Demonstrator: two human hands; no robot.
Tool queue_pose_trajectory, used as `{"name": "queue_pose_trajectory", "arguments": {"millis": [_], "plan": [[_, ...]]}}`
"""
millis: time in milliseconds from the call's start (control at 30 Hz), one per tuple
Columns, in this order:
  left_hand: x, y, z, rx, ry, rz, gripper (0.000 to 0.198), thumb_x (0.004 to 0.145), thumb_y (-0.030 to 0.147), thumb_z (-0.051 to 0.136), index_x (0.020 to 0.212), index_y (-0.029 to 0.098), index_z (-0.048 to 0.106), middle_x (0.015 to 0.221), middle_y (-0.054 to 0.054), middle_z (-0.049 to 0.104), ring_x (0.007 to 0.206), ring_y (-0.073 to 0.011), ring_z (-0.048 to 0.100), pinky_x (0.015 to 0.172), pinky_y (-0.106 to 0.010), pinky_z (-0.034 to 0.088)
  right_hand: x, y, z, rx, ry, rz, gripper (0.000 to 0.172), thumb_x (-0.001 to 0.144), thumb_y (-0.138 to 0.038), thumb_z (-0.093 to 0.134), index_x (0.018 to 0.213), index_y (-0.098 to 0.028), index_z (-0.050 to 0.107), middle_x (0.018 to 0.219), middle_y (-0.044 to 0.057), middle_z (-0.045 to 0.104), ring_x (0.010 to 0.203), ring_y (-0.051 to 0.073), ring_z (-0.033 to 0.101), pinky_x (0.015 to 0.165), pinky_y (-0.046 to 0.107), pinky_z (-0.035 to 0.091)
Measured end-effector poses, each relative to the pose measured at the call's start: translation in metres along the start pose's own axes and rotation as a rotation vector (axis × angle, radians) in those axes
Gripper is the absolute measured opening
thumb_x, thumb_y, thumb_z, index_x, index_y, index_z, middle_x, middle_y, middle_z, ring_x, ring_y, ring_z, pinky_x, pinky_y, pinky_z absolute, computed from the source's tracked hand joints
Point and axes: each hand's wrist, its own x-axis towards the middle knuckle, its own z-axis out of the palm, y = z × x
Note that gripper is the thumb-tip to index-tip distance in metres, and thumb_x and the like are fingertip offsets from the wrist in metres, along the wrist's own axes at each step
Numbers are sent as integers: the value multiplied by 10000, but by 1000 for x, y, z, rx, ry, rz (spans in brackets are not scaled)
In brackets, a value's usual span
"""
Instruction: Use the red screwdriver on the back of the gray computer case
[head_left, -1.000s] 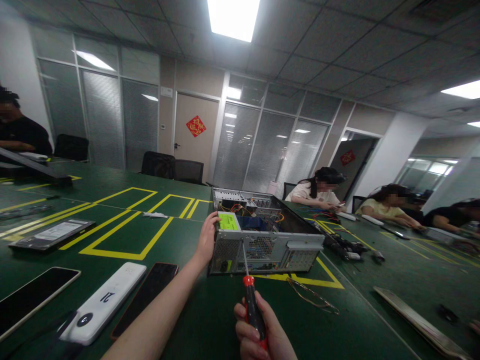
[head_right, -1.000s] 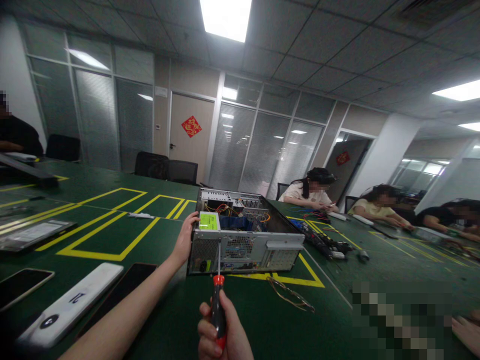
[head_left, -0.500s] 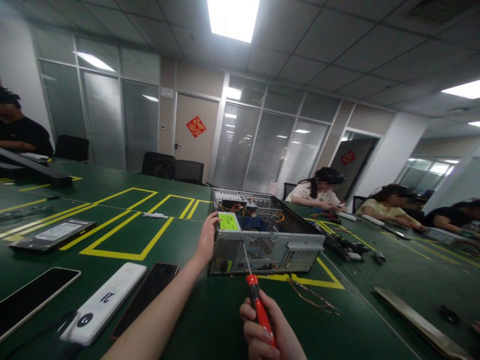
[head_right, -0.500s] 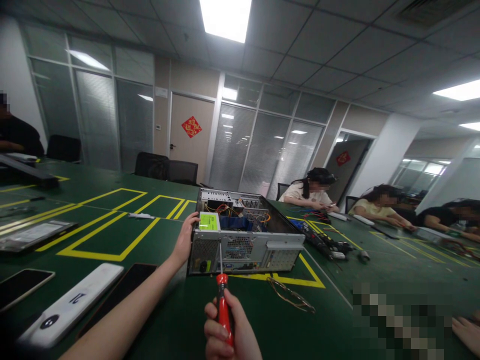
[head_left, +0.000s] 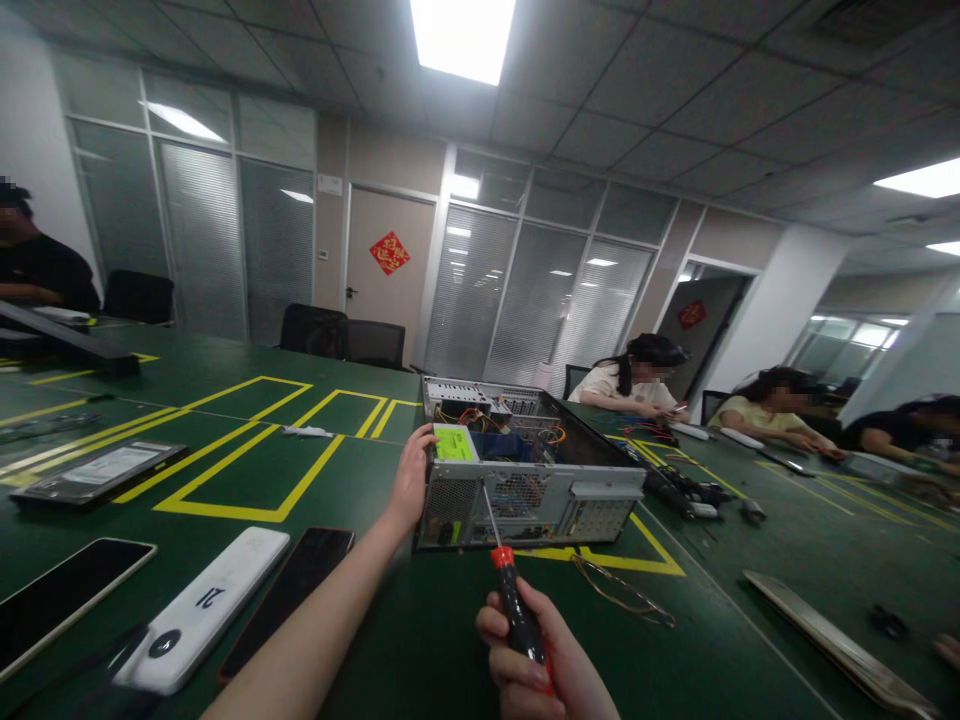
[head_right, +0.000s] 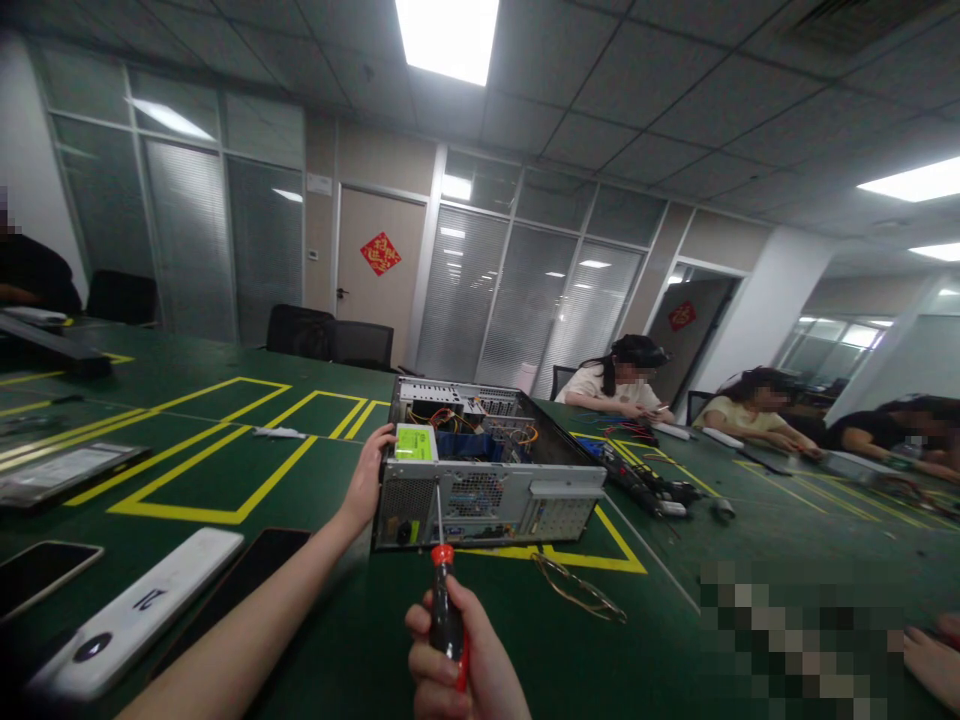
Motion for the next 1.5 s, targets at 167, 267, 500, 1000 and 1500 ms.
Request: {"name": "queue_pose_trajectory", "arguments": {"millis": [167, 267, 500, 1000, 1500], "plan": [[0, -1, 0, -1, 3, -3, 435, 988, 478, 256, 1091, 228, 596, 1380, -86, 533, 1318, -214, 483, 1147, -439, 357, 3, 4, 6, 68, 269, -69, 313, 844, -369, 703, 786, -79, 603, 618, -5, 594, 512, 54, 562, 468, 118, 475], [-1, -2, 0, -5, 9, -7, 428, 986, 477, 260, 1092, 238, 599, 1380, -83, 534, 1325, -217, 477, 1155, -440, 347, 4, 4, 4, 64, 309, -103, 283, 847, -382, 690, 838, -107, 621, 698, 20, 649, 524, 94, 589, 423, 168, 478], [-1, -1, 0, -1, 3, -2, 429, 989, 473, 255, 1105, 234, 592, 1390, -81, 528, 1326, -210, 477, 1153, -433, 349, 3, 1, 0, 99, 66, -23, 374, 615, -253, 893, 724, -69, 586, 512, -109, 450, 350, -23, 321, 300, 60, 229], [0, 0, 1, 8, 2, -4, 447, 991, 482, 248, 1093, 223, 598, 1378, -92, 536, 1323, -213, 483, 1154, -446, 351, 6, 6, -4, 83, 92, -46, 330, 675, -294, 851, 812, -93, 629, 600, -62, 545, 380, -18, 345, 282, 49, 197], [-1, 1, 1, -7, -1, -11, 443, 985, 494, 251, 1101, 234, 591, 1389, -85, 525, 1327, -211, 475, 1154, -430, 344, 8, 12, 5, 18, 295, -119, 285, 792, -366, 743, 908, -123, 650, 623, -31, 587, 409, 22, 412, 321, 86, 270]]}}
